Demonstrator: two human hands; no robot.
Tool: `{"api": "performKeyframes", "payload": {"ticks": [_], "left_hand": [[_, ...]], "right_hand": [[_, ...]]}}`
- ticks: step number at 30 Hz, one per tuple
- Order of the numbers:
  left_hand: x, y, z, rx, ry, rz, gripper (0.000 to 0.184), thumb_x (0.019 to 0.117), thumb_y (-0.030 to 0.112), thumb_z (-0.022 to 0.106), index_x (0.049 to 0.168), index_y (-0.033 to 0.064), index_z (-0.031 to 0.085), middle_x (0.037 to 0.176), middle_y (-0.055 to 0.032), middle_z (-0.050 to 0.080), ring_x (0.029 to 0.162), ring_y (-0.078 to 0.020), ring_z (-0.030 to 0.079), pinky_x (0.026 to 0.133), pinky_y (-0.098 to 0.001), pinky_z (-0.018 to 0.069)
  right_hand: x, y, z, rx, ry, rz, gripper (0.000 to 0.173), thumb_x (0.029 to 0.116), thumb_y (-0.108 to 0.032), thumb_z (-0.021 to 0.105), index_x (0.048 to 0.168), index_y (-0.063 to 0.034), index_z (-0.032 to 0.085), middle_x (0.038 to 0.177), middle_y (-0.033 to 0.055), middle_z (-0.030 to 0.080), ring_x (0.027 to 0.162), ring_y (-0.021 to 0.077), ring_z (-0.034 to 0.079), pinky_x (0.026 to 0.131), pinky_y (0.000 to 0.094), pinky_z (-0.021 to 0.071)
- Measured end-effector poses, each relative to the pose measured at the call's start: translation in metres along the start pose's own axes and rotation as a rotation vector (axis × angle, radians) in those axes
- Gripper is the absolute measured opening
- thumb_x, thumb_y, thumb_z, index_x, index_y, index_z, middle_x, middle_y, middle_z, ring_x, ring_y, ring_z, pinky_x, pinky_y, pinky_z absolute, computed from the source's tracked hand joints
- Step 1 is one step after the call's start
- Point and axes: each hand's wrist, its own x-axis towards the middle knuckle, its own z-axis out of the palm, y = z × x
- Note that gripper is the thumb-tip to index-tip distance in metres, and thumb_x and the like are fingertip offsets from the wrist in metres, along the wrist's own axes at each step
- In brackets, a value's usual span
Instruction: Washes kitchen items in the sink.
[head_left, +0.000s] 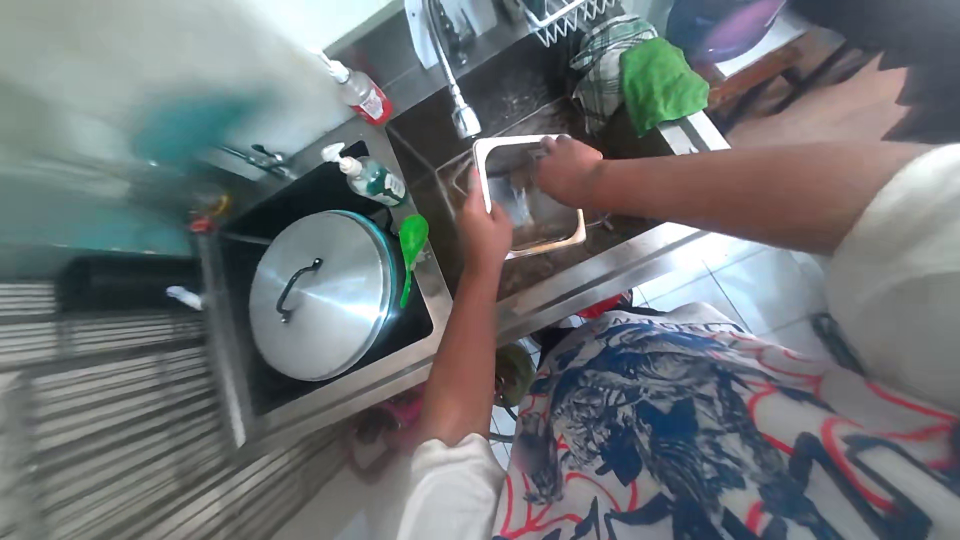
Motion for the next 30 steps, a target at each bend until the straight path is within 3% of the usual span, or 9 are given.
{"api": "performKeyframes", "payload": {"ticks": [4, 8, 11, 14, 16, 21, 25, 28, 30], "left_hand": [[0.001, -0.026, 0.005, -0.181, 0.172, -0.095, 0.058, 0.0991, 0.001, 0.055, 0.155, -0.0019, 0.039, 0.127, -0.0244, 0.067, 0.111, -0.0264, 0.07, 0.097, -0.0419, 0.056], [-0.004, -0.044, 0.01, -0.248, 0.244, -0.129, 0.049, 0.1003, 0.003, 0.057, 0.148, -0.0027, 0.047, 0.105, -0.0208, 0.071, 0.085, -0.0198, 0.071, 0.078, -0.0368, 0.0593], [-0.012, -0.044, 0.013, -0.215, 0.185, -0.124, 0.046, 0.1012, 0.004, 0.057, 0.146, -0.002, 0.049, 0.095, -0.0194, 0.071, 0.075, -0.0204, 0.068, 0.071, -0.038, 0.0584], [-0.013, -0.025, 0.016, -0.189, 0.11, -0.19, 0.048, 0.1015, 0.006, 0.059, 0.147, -0.0014, 0.048, 0.087, -0.0168, 0.069, 0.066, -0.0191, 0.063, 0.065, -0.0385, 0.0564], [-0.013, -0.011, 0.02, -0.215, 0.096, -0.214, 0.047, 0.1004, 0.006, 0.06, 0.146, -0.0014, 0.049, 0.079, -0.013, 0.067, 0.058, -0.0159, 0.059, 0.058, -0.0358, 0.0542], [-0.019, -0.008, 0.025, -0.353, 0.185, -0.136, 0.042, 0.098, 0.002, 0.063, 0.14, 0.0018, 0.055, 0.09, -0.0105, 0.073, 0.069, -0.0133, 0.066, 0.064, -0.0333, 0.0577], [-0.021, -0.01, 0.019, -0.323, 0.198, -0.094, 0.051, 0.0974, -0.001, 0.059, 0.147, 0.0013, 0.048, 0.075, -0.0077, 0.067, 0.055, -0.0093, 0.057, 0.055, -0.0291, 0.0523], [-0.017, -0.012, 0.02, -0.303, 0.168, -0.09, 0.051, 0.0966, 0.0, 0.059, 0.147, 0.0021, 0.048, 0.07, -0.0076, 0.063, 0.051, -0.0108, 0.052, 0.05, -0.0295, 0.049], [-0.018, -0.011, 0.022, -0.313, 0.158, -0.102, 0.049, 0.0958, -0.001, 0.06, 0.144, 0.001, 0.051, 0.082, -0.012, 0.068, 0.061, -0.0144, 0.06, 0.058, -0.0331, 0.0535]], "right_hand": [[-0.013, 0.042, -0.02, 0.403, 0.201, 0.124, 0.014, 0.0977, -0.009, 0.065, 0.105, -0.0003, 0.072, 0.112, 0.026, 0.067, 0.112, 0.0469, 0.064, 0.089, 0.0664, 0.0532], [-0.014, 0.083, 0.0, 0.94, 0.564, 0.061, 0.018, 0.1025, -0.014, 0.06, 0.108, -0.0051, 0.075, 0.095, 0.0127, 0.074, 0.085, 0.0246, 0.072, 0.084, 0.0511, 0.058], [-0.004, 0.067, 0.011, 1.049, 0.694, 0.02, 0.023, 0.1021, -0.011, 0.059, 0.118, -0.0037, 0.074, 0.104, 0.0141, 0.075, 0.09, 0.0228, 0.073, 0.088, 0.0463, 0.0593], [0.015, 0.025, 0.005, 0.871, 0.733, -0.082, 0.026, 0.1012, -0.012, 0.059, 0.121, -0.0042, 0.073, 0.123, 0.0135, 0.073, 0.116, 0.0301, 0.067, 0.105, 0.0493, 0.0514], [0.033, -0.005, 0.0, 0.745, 0.732, -0.102, 0.025, 0.1017, -0.014, 0.059, 0.121, -0.0068, 0.074, 0.131, 0.0095, 0.07, 0.124, 0.0322, 0.062, 0.106, 0.0503, 0.0501], [0.062, -0.023, 0.008, 0.588, 0.757, -0.111, 0.022, 0.1001, -0.011, 0.06, 0.116, -0.0033, 0.074, 0.133, 0.0139, 0.068, 0.124, 0.0394, 0.061, 0.097, 0.0559, 0.0538], [0.061, 0.008, 0.001, 0.658, 0.655, 0.098, 0.023, 0.1017, -0.014, 0.058, 0.115, -0.0015, 0.073, 0.132, 0.0144, 0.067, 0.13, 0.0376, 0.057, 0.103, 0.0555, 0.0514], [0.059, -0.007, 0.005, 0.704, 0.762, -0.005, 0.023, 0.1004, -0.013, 0.06, 0.113, -0.002, 0.075, 0.132, 0.0131, 0.068, 0.125, 0.0356, 0.06, 0.106, 0.0506, 0.05], [0.06, -0.03, 0.005, 0.722, 0.846, -0.125, 0.02, 0.0989, -0.011, 0.062, 0.109, -0.0016, 0.076, 0.13, 0.0131, 0.07, 0.12, 0.0353, 0.063, 0.103, 0.0501, 0.0527]]}}
